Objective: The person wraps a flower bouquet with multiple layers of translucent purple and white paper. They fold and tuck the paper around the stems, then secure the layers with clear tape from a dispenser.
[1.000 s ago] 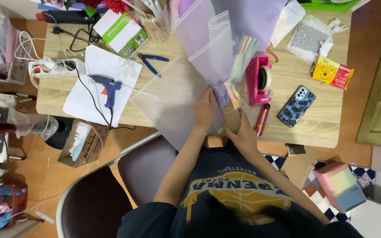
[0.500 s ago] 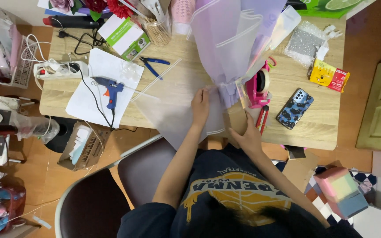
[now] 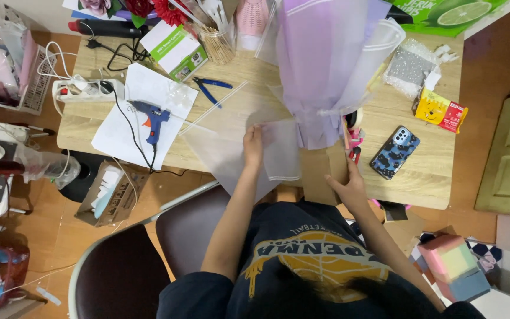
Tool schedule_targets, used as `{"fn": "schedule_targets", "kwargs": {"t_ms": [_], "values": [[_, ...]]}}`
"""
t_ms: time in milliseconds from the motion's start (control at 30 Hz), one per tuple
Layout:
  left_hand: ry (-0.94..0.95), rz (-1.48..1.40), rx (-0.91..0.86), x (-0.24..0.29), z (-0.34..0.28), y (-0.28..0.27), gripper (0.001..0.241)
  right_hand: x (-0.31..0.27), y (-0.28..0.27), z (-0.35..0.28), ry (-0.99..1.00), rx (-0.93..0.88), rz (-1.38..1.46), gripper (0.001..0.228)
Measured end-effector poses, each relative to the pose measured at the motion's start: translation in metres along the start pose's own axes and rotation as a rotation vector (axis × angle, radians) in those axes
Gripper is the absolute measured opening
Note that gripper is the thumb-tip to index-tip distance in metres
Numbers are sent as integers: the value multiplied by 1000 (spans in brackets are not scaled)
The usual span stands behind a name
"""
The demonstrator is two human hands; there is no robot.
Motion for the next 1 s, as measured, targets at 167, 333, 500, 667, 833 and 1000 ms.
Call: {"fn": "schedule_targets", "kwargs": {"t_ms": [167, 333, 500, 667, 833, 1000], "values": [[96, -122, 67, -57, 49, -36, 37, -20, -17, 0, 43, 10, -35, 85], [96, -88, 192, -31, 15, -88, 42, -21, -20, 6, 23, 85, -184, 92], [-34, -354, 192, -2, -40, -123, 29, -12, 30, 12, -399, 114, -518, 97], [-2, -333, 197, 56, -79, -116, 18, 31, 117, 52, -494, 45, -838, 91], [42, -172, 315, 94, -114, -101, 23, 46, 166, 46, -684, 27, -1138, 74], [367, 99, 300, 47, -117, -90, 36, 2, 133, 51, -511, -367, -1068, 79]]}}
Point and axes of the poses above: each hand's wrist, its own z-axis towards the middle knuckle, its own y-axis out of the palm, x = y × z, the point moved 5 cm from there along z, towards the middle knuckle
